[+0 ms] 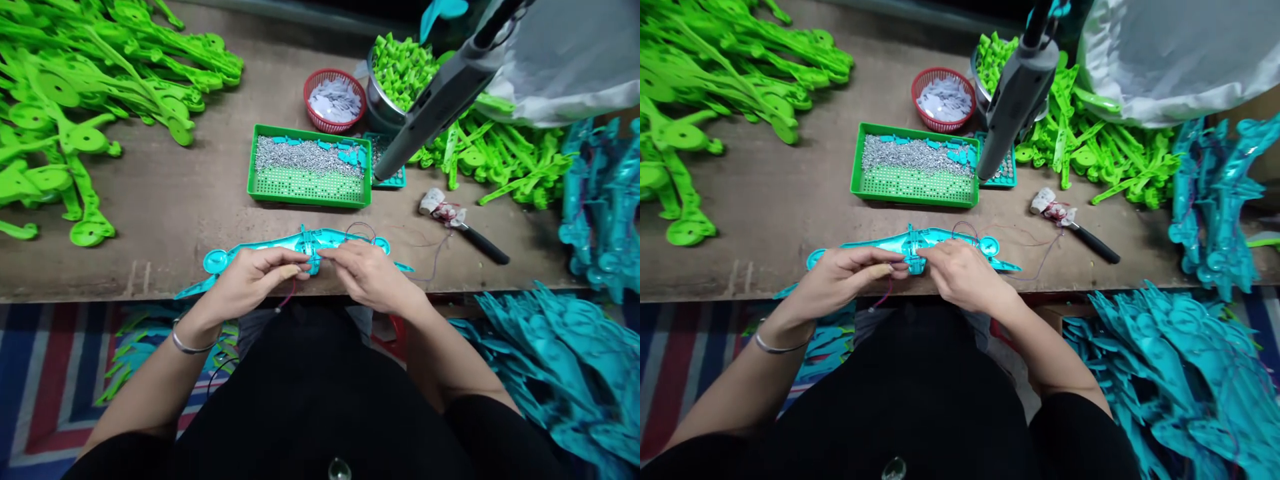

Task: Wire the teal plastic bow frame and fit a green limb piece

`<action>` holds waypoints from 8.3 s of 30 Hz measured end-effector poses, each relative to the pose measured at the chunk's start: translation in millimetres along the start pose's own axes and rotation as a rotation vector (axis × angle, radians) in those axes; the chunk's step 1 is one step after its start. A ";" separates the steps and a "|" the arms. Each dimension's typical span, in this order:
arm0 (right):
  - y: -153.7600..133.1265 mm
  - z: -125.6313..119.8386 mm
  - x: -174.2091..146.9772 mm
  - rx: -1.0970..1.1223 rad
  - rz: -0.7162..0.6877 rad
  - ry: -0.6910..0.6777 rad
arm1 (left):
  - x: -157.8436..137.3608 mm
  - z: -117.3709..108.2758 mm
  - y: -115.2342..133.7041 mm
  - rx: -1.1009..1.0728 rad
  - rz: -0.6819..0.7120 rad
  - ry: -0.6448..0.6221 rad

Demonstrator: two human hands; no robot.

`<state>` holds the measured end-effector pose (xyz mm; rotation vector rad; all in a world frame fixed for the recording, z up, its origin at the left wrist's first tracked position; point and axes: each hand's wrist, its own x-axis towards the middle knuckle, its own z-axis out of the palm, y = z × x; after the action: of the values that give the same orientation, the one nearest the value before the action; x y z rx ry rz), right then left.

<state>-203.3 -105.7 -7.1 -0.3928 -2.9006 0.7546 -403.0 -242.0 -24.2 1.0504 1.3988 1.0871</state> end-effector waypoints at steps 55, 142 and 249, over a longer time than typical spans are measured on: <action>17.3 5.4 6.5 -0.303 0.162 0.030 | 28.6 32.7 -43.4 0.915 0.237 0.264; 19.9 16.4 19.0 0.104 0.282 -0.124 | 27.4 11.5 -31.2 0.729 0.130 0.183; 50.4 44.0 -8.8 0.587 0.771 0.572 | -42.2 -58.7 -48.0 0.623 -0.155 0.980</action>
<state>-191.7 -86.0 -70.6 -1.3868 -1.8394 1.2602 -459.7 -297.6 -59.0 0.7971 2.6811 1.1183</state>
